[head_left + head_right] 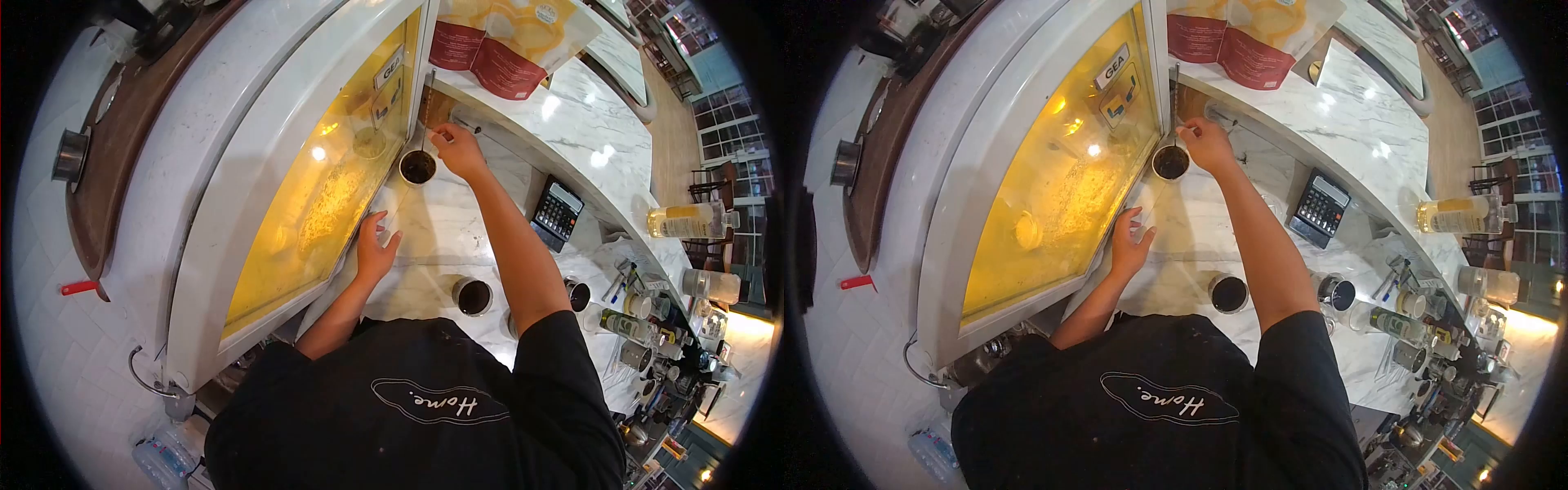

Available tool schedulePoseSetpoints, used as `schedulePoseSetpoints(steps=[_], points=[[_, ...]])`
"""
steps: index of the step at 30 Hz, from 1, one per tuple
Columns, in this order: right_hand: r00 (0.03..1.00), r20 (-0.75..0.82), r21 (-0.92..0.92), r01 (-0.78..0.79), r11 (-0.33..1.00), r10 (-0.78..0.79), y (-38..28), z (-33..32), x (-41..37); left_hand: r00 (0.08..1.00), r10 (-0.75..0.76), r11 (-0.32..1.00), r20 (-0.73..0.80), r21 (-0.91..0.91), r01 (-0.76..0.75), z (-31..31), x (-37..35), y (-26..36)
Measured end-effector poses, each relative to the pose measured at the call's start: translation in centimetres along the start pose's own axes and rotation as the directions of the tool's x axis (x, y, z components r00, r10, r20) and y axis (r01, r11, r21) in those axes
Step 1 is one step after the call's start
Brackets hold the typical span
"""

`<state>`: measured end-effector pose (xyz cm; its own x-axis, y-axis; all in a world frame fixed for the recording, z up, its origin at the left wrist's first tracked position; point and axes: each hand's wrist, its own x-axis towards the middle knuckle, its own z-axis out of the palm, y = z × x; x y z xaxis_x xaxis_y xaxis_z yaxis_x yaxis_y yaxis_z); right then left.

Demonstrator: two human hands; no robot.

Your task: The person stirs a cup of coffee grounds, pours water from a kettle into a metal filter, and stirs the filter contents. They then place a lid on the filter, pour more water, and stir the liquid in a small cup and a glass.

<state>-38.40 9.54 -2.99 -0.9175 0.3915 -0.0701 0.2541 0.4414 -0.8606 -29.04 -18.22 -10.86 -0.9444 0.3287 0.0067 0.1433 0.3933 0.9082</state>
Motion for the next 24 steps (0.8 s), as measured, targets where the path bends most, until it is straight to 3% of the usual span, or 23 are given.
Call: schedulePoseSetpoints(steps=[5, 15, 24], points=[[0.996, 0.034, 0.102, -0.084, 0.991, 0.080, 0.7, -2.5, -4.0, 1.000, 0.010, 1.000, 0.007, -0.003, -0.010, 0.0, -0.4, 0.2], [0.994, -0.029, 0.209, -0.099, 0.973, 0.107, -0.4, -8.5, -13.9, 0.997, 0.061, 0.995, 0.041, 0.072, -0.064, 0.3, -2.1, 1.2], [0.983, -0.097, 0.331, -0.117, 0.936, 0.157, 1.7, -14.4, -25.0, 0.996, 0.072, 0.994, 0.054, 0.073, -0.076, 1.3, -7.9, 1.9]])
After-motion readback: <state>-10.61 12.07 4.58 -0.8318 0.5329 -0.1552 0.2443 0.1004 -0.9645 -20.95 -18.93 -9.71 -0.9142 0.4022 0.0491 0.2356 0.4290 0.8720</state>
